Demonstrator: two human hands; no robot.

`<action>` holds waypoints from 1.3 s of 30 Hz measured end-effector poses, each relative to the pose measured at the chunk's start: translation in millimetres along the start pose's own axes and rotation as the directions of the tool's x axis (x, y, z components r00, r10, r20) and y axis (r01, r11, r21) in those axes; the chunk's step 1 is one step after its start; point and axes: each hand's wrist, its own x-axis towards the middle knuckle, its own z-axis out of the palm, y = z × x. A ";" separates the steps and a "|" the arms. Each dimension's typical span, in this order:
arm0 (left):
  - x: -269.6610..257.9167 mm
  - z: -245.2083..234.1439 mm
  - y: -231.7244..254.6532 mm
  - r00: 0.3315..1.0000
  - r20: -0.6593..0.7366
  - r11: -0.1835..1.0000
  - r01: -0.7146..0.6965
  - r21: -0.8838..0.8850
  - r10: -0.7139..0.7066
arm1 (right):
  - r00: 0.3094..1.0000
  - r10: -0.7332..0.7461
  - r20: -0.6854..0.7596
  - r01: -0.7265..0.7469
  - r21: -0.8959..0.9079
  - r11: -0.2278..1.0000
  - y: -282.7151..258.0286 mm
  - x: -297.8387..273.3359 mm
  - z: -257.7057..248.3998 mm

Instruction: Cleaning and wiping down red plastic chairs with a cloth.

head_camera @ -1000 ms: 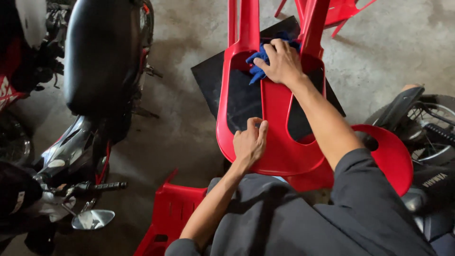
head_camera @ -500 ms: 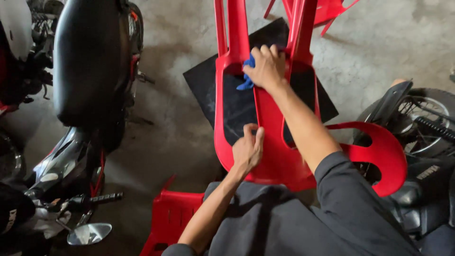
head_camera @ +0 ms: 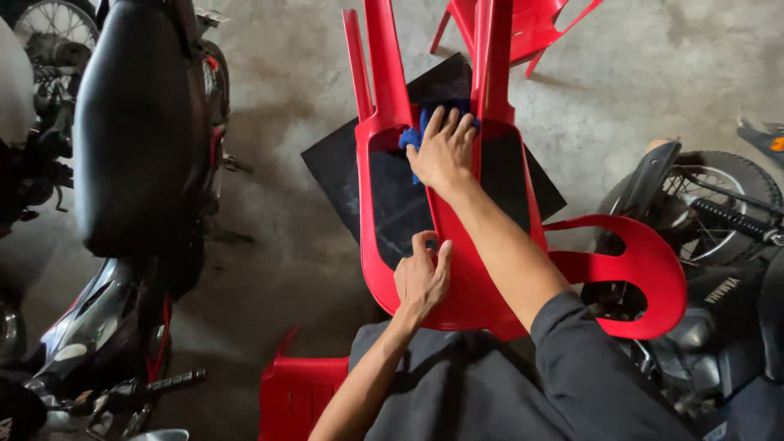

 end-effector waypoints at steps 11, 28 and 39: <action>-0.8 -3.4 7.9 0.984 -0.106 0.989 -0.147 -0.022 0.144 | 1.000 0.000 -0.018 0.002 0.117 0.993 -2.7 35.9 -19.9; 3.9 -8.8 14.3 1.000 -0.014 0.997 -0.008 -0.077 0.007 | 0.980 -0.051 -0.190 0.063 0.058 0.996 23.5 -16.5 13.4; 19.5 -19.9 16.2 0.988 0.042 0.989 -0.145 -0.041 0.146 | 0.977 -0.162 -0.140 0.177 0.106 0.978 41.9 1.9 -42.9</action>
